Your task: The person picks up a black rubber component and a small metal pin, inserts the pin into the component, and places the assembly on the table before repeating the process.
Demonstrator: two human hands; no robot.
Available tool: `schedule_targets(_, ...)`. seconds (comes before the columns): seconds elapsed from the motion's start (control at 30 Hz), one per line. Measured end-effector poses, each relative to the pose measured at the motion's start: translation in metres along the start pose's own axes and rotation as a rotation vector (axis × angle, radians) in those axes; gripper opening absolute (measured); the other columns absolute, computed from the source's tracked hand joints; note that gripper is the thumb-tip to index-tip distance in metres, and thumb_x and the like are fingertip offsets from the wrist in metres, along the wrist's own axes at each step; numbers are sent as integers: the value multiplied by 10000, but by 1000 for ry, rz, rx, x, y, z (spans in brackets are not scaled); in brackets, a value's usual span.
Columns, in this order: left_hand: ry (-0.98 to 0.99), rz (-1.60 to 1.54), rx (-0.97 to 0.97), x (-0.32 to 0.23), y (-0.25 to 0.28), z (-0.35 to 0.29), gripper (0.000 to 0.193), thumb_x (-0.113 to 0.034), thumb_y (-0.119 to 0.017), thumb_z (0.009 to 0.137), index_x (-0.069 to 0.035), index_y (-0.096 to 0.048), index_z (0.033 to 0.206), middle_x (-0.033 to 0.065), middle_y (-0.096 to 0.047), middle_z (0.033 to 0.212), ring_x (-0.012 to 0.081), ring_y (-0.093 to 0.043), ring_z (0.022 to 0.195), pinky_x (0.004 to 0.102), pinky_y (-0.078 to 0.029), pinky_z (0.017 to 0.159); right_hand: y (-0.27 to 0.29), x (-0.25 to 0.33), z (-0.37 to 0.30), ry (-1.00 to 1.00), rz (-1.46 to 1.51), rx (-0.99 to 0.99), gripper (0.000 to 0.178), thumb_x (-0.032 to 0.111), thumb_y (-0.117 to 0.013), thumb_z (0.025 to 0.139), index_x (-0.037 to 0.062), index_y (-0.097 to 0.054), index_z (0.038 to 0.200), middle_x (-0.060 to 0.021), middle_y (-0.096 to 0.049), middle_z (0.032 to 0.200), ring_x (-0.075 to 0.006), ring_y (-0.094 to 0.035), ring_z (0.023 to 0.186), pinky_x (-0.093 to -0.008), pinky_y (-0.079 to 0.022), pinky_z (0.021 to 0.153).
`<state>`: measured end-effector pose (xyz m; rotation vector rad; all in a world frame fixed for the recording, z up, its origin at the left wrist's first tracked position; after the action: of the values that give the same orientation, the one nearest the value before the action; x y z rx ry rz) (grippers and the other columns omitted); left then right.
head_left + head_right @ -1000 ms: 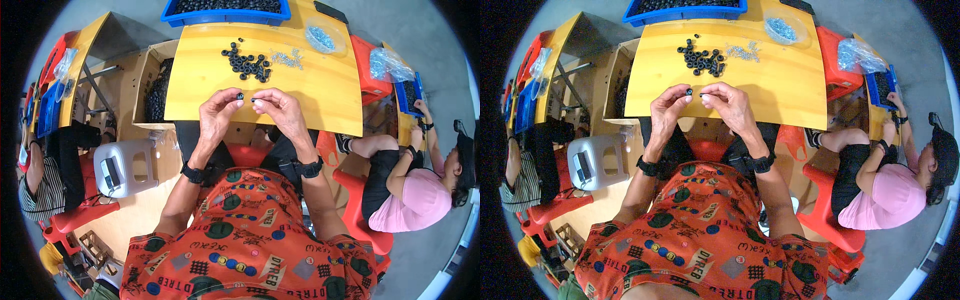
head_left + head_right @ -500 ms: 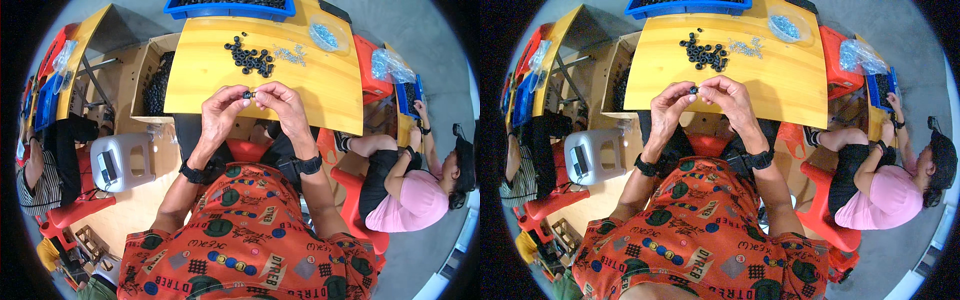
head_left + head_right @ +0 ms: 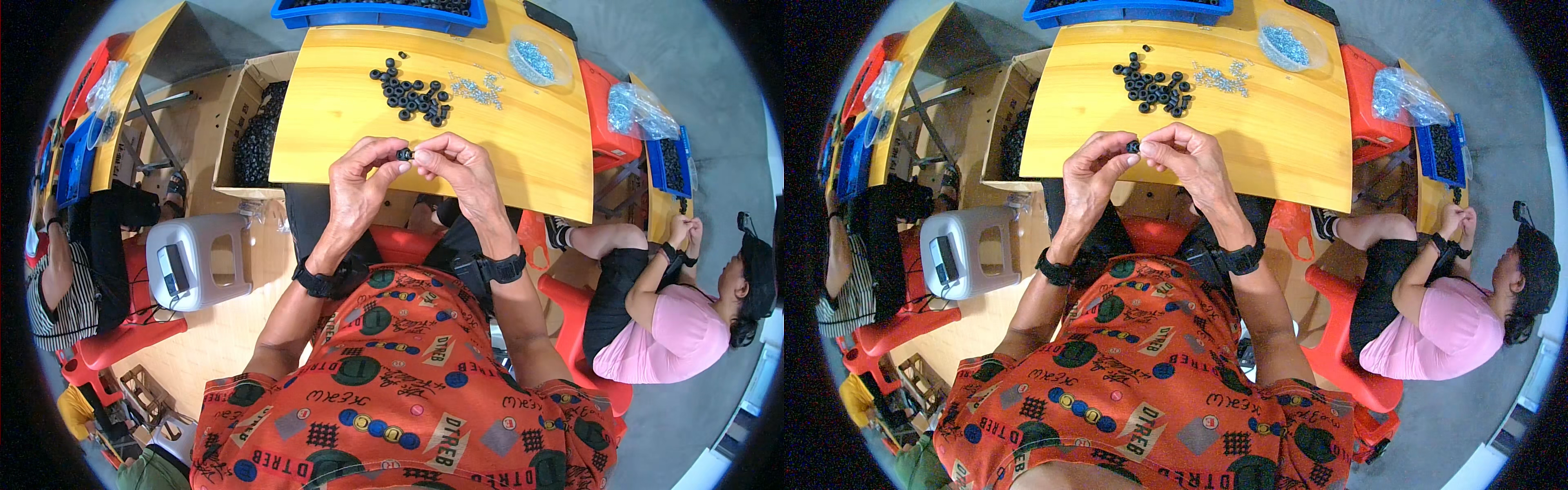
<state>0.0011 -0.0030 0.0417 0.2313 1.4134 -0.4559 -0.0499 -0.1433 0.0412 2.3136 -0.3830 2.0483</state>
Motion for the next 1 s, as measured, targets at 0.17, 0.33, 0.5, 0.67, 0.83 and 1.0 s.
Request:
schedule_targets(0.17,-75,122,15,-13,-1,1,258,80,-694,767,-7,-698,1010,70,-665,917,137,-623,836,255,-505,756,-1,-1,0,-5,23,4,120,104,-678,882,7,-658,949,-35,-646,799,-96,-581,724,-238,-472,682)
schedule_targets(0.33,-218,230,58,-30,-5,4,252,92,-705,739,-11,-706,969,89,-680,910,181,-651,844,274,-521,753,-2,-8,-2,-25,179,8,107,122,-706,862,41,-660,915,-21,-646,786,-86,-569,701,-232,-476,658)
schedule_targets(0.5,-196,210,106,-30,-6,5,249,95,-701,735,-17,-710,957,94,-681,909,193,-652,851,282,-525,752,-7,-18,-5,-140,367,92,121,142,-695,879,50,-634,929,-24,-625,811,-108,-576,725,-247,-477,667)
schedule_targets(0.67,-171,195,137,-31,-8,5,254,104,-687,740,-23,-710,959,92,-677,906,191,-650,858,285,-524,762,-9,-22,-7,-174,423,122,133,153,-698,877,54,-623,921,-23,-611,821,-110,-573,739,-252,-477,666)
schedule_targets(0.83,-163,213,167,-31,-11,3,258,115,-660,748,-19,-707,963,89,-670,905,194,-647,864,288,-521,776,-9,-26,-7,-172,412,161,138,155,-702,875,54,-618,916,-22,-605,835,-110,-571,758,-255,-478,664)
schedule_targets(1.0,-145,234,180,-32,-10,2,247,105,-652,759,-18,-704,966,89,-667,911,201,-647,849,288,-520,770,-12,-26,-8,-200,390,185,165,168,-710,870,64,-609,948,-14,-602,856,-108,-571,776,-259,-487,672)
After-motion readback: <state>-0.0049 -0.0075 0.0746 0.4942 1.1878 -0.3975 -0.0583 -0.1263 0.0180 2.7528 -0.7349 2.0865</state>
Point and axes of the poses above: each hand's wrist, its own z-axis towards the middle knuckle, its own y-axis out of the back of the hand, x = y × z, the point moved 9 cm from there along z, towards the middle knuckle
